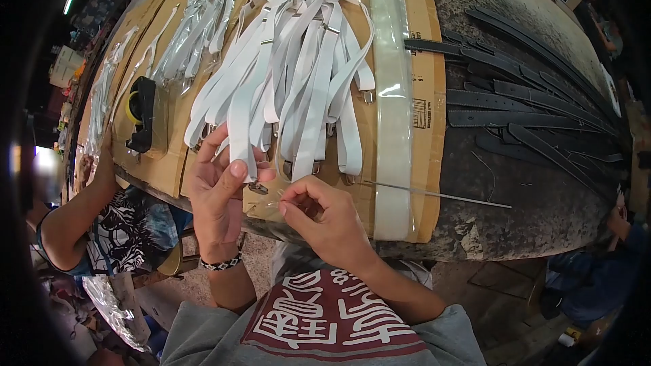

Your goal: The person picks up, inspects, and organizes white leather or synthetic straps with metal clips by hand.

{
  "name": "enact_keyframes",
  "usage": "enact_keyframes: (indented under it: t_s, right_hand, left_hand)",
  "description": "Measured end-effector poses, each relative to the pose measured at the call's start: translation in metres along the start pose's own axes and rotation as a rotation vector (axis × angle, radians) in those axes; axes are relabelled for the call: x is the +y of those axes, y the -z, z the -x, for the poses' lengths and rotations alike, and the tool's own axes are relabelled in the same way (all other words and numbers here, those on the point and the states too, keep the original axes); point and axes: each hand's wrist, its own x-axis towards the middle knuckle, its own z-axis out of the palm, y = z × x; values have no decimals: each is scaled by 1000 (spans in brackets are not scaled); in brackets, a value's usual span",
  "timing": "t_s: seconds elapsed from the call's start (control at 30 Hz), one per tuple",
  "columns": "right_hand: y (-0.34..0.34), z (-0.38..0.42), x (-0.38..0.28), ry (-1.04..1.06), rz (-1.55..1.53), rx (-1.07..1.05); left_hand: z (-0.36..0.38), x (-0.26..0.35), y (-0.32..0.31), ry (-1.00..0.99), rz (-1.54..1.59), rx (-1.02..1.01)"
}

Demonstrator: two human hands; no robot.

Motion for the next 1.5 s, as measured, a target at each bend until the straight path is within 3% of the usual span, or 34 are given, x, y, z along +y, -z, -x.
enact_keyframes:
  t_s: [0.53,0.63,0.73,0.83,1.03,1.23,1.5]
  right_hand:
    - [2,-2,0,53,67,-4]
    - [-1,-6,7,153,8,32]
    - [-7,-6,1,77,-78,75]
    - [-1,-5,-1,8,-1,-33]
    - [1,0,-10,42,90,-52]
    - [3,1,-4,117,143,-45]
    - [2,0,-3,-50,2,-34]
  left_hand:
    - [2,-10,-2,67,-91,0]
    - [3,-10,-2,74,-61,-15]
    - [4,-15,-1,94,7,-41]
    - [6,-17,-3,114,44,-56]
    - [-1,-16,3,276,165,12]
    - [-2,-27,10,177,48,-38]
    - [2,-28,6,145,16,-44]
